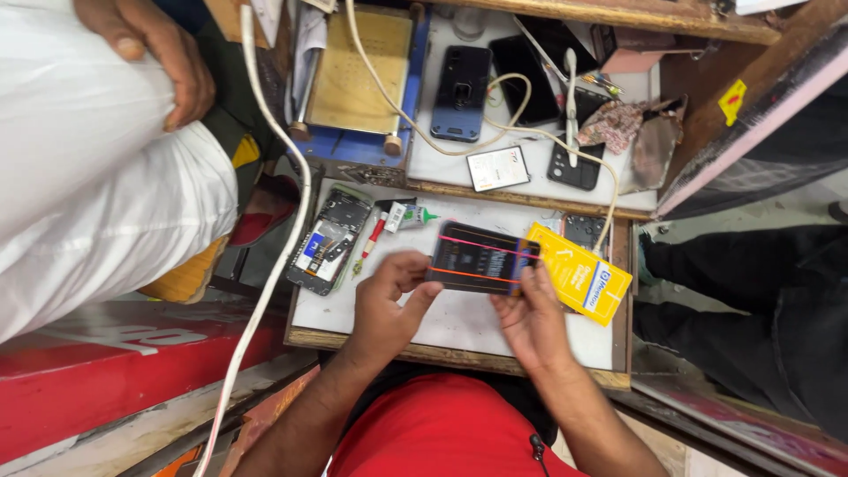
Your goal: The person applies adhesive to a smartphone chassis and installs a new screen. They then secure the assembly by wrapping multiple rubber bands around the phone to hold the screen in place while the adhesive sets.
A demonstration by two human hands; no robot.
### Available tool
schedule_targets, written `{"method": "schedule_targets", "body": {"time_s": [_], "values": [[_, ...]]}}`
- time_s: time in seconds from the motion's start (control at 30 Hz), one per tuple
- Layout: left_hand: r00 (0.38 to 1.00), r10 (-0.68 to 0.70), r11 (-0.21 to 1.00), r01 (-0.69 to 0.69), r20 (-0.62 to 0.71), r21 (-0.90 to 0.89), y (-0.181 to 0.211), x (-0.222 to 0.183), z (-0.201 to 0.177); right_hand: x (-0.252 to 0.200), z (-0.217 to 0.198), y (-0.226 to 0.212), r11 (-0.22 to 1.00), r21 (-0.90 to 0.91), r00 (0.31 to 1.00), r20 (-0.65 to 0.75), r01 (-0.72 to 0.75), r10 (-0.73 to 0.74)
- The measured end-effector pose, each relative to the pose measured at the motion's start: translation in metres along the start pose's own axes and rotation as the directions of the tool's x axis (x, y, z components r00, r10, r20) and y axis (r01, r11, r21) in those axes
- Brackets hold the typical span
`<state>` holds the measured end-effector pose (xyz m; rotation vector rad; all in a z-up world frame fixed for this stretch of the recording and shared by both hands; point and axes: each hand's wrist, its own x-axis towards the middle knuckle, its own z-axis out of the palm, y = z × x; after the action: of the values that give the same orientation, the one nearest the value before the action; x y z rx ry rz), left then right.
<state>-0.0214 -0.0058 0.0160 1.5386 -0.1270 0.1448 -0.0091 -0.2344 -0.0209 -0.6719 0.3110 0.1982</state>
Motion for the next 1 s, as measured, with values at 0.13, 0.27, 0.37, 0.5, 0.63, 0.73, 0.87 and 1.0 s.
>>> {"method": "schedule_targets", "body": {"time_s": [0.13, 0.27, 0.37, 0.5, 0.63, 0.73, 0.87, 1.0], "values": [[0.957, -0.269, 0.808, 0.166, -0.104, -0.566, -0.027, -0.006, 0.003, -0.021, -0.001, 0.041, 0.987, -0.154, 0.961, 0.262, -0.052, 0.091], [0.889, -0.425, 0.573, 0.118, -0.172, -0.811, -0.05, -0.013, -0.03, -0.018, -0.011, 0.026, 0.692, -0.715, 0.912, 0.342, 0.097, 0.226], [0.853, -0.485, 0.55, 0.127, -0.192, -0.825, -0.057, -0.016, -0.047, 0.01, 0.0, 0.0, 0.139, -0.965, 0.974, 0.226, 0.221, 0.022], [0.816, -0.552, 0.579, 0.225, -0.173, -0.784, -0.043, -0.01, -0.043, 0.034, 0.035, -0.014, -0.283, -0.901, 0.937, 0.348, 0.329, -0.021], [0.864, -0.482, 0.634, 0.228, -0.148, -0.739, -0.03, 0.001, -0.028, 0.053, 0.055, 0.004, -0.508, -0.675, 0.802, 0.594, 0.535, 0.057], [0.906, -0.416, 0.644, 0.235, -0.075, -0.728, -0.031, 0.002, -0.023, 0.064, 0.053, 0.011, -0.524, -0.671, 0.816, 0.571, 0.525, 0.087], [0.912, -0.409, 0.65, 0.322, 0.04, -0.689, -0.037, 0.001, -0.026, 0.078, 0.033, -0.005, 0.146, -0.865, 0.859, 0.497, 0.481, 0.119], [0.873, -0.431, 0.637, 0.473, 0.228, -0.609, -0.039, 0.005, -0.02, 0.073, 0.017, -0.015, 0.727, -0.656, 0.907, 0.153, -0.203, 0.392]]}}
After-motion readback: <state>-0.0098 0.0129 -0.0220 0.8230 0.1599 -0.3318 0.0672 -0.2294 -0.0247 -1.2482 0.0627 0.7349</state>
